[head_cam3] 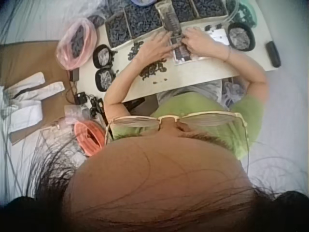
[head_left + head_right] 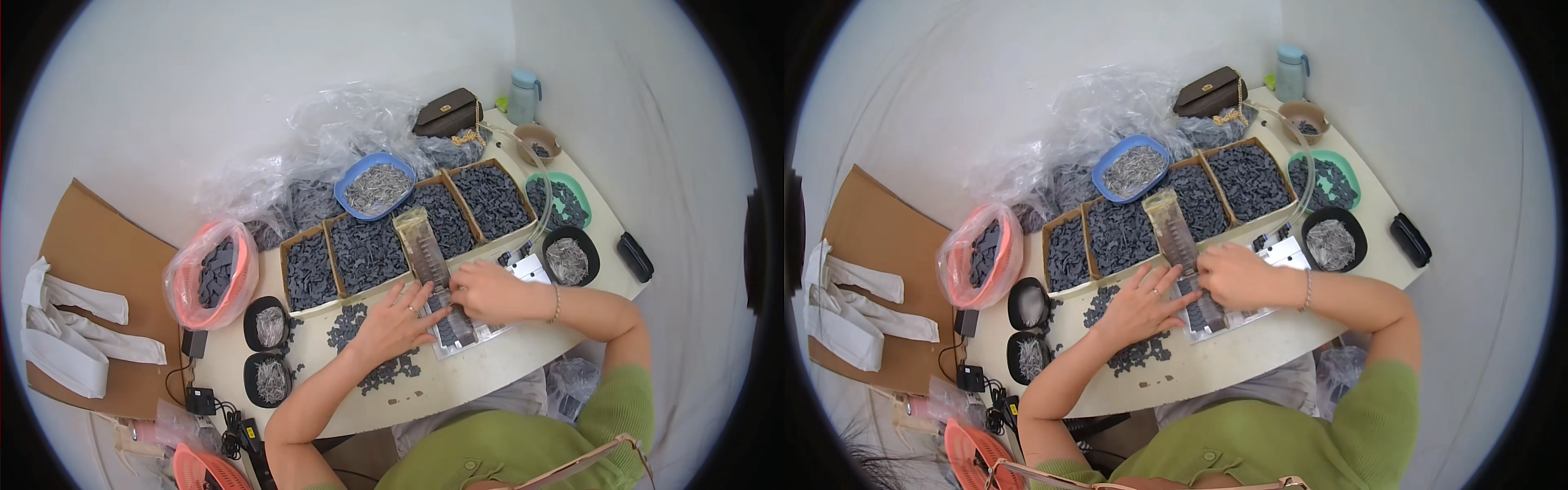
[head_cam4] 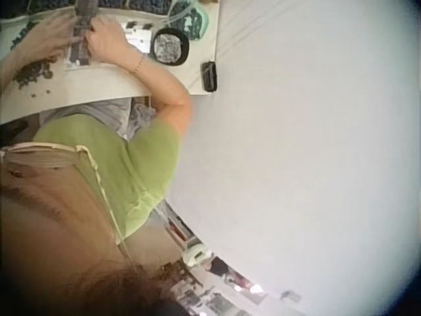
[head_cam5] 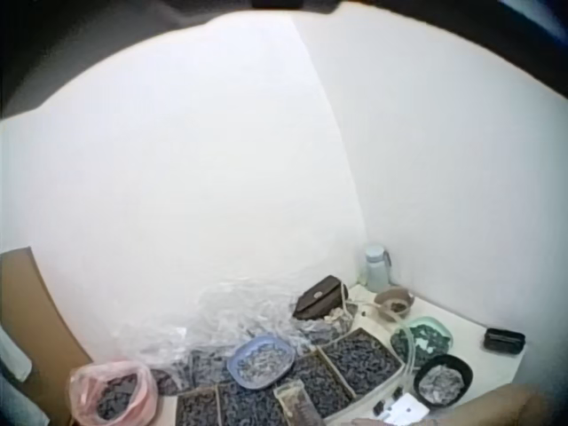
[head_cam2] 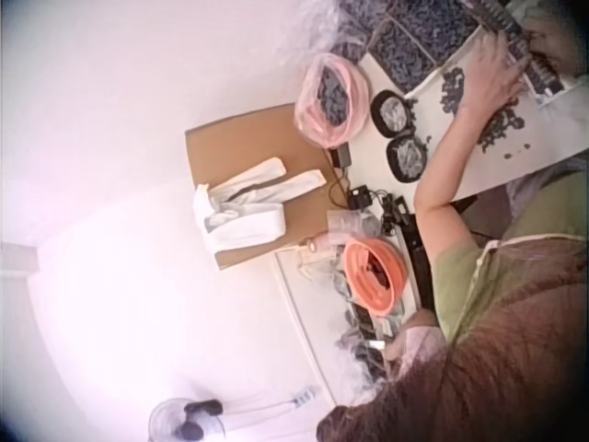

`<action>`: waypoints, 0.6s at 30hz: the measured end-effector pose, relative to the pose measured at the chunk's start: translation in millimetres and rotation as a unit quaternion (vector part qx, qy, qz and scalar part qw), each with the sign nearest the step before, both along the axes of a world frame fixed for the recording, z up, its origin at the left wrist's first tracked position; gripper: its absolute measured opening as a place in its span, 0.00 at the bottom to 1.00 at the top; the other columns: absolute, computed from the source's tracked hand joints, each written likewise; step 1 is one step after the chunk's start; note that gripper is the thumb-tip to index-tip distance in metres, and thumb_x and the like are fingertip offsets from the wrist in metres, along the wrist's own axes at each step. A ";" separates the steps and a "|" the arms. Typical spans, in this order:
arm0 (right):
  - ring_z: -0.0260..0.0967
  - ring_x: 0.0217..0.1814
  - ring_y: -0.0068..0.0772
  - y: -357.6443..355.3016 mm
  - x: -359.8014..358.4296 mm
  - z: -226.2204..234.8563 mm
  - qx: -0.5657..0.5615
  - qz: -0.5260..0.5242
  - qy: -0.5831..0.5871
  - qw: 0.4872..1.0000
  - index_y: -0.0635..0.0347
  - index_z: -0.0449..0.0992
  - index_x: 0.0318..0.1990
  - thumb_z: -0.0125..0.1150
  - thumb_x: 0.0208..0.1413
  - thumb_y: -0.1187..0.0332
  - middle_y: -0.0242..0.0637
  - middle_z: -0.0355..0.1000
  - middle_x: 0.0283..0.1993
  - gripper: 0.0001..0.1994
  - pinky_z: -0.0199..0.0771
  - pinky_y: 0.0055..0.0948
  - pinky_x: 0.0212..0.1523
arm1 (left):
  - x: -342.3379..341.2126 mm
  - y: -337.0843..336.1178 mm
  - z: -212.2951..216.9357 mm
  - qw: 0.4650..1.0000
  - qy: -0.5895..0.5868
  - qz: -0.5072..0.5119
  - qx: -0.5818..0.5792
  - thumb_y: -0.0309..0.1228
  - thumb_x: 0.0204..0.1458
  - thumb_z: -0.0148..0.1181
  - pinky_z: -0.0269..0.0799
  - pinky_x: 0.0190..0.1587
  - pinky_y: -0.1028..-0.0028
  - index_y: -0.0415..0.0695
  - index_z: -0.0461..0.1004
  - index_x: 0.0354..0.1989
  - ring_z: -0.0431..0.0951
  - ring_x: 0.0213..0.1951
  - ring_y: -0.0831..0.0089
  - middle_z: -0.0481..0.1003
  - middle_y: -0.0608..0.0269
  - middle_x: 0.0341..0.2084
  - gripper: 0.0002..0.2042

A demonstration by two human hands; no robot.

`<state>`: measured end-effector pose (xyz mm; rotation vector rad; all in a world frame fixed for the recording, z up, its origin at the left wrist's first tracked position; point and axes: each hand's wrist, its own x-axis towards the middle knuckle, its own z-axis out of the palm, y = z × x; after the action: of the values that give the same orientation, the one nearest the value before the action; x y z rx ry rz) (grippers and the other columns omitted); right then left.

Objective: The person picks up grey plastic connector shells and small metal pins from bins, inserts the pins into the shells, and then uses a manual press machine to secure them.

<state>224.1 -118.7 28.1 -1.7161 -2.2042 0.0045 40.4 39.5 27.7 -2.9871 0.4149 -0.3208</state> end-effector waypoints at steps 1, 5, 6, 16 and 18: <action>0.66 0.41 0.38 10.8 7.1 7.4 0.011 -0.008 0.011 1.000 0.59 0.77 0.30 0.57 0.43 0.71 0.37 0.69 0.36 0.06 0.66 0.36 0.40 | -0.6 -4.5 0.4 1.000 -0.002 0.009 -0.024 0.49 0.48 0.58 0.60 0.57 0.57 0.56 0.68 0.58 0.65 0.55 0.56 0.64 0.50 0.56 0.27; 0.68 0.38 0.42 81.3 33.4 44.1 0.124 -0.063 0.028 0.990 0.59 0.77 0.29 0.55 0.47 0.71 0.38 0.70 0.31 0.05 0.70 0.39 0.40 | -9.5 -19.3 -14.6 0.985 -0.016 0.074 -0.153 0.43 0.49 0.60 0.60 0.56 0.57 0.44 0.69 0.54 0.65 0.54 0.54 0.64 0.48 0.54 0.25; 0.70 0.39 0.43 101.2 42.0 43.6 0.177 -0.072 0.053 0.980 0.59 0.77 0.29 0.56 0.49 0.70 0.39 0.72 0.30 0.05 0.71 0.41 0.39 | -9.6 -26.5 -17.4 0.982 -0.019 0.075 -0.173 0.42 0.49 0.60 0.59 0.56 0.57 0.42 0.69 0.54 0.65 0.54 0.53 0.64 0.48 0.54 0.26; 0.76 0.48 0.42 206.1 56.2 42.8 -0.116 -0.255 -0.047 0.959 0.58 0.80 0.41 0.56 0.49 0.74 0.44 0.77 0.44 0.12 0.76 0.40 0.45 | -7.2 -53.5 -26.5 0.972 -0.039 0.138 -0.184 0.40 0.48 0.61 0.57 0.57 0.56 0.41 0.68 0.56 0.62 0.58 0.51 0.62 0.45 0.55 0.26; 0.75 0.48 0.44 210.5 57.7 40.6 -0.114 -0.258 -0.048 0.958 0.58 0.79 0.41 0.56 0.48 0.74 0.45 0.77 0.44 0.12 0.76 0.40 0.45 | -8.2 -51.0 -25.2 0.972 -0.035 0.143 -0.181 0.40 0.48 0.62 0.57 0.58 0.55 0.43 0.69 0.56 0.62 0.58 0.51 0.62 0.45 0.56 0.26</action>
<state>281.8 91.8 68.7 -2.4217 -1.8058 0.0491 32.2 -11.5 2.5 -3.3103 -0.0964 -0.5198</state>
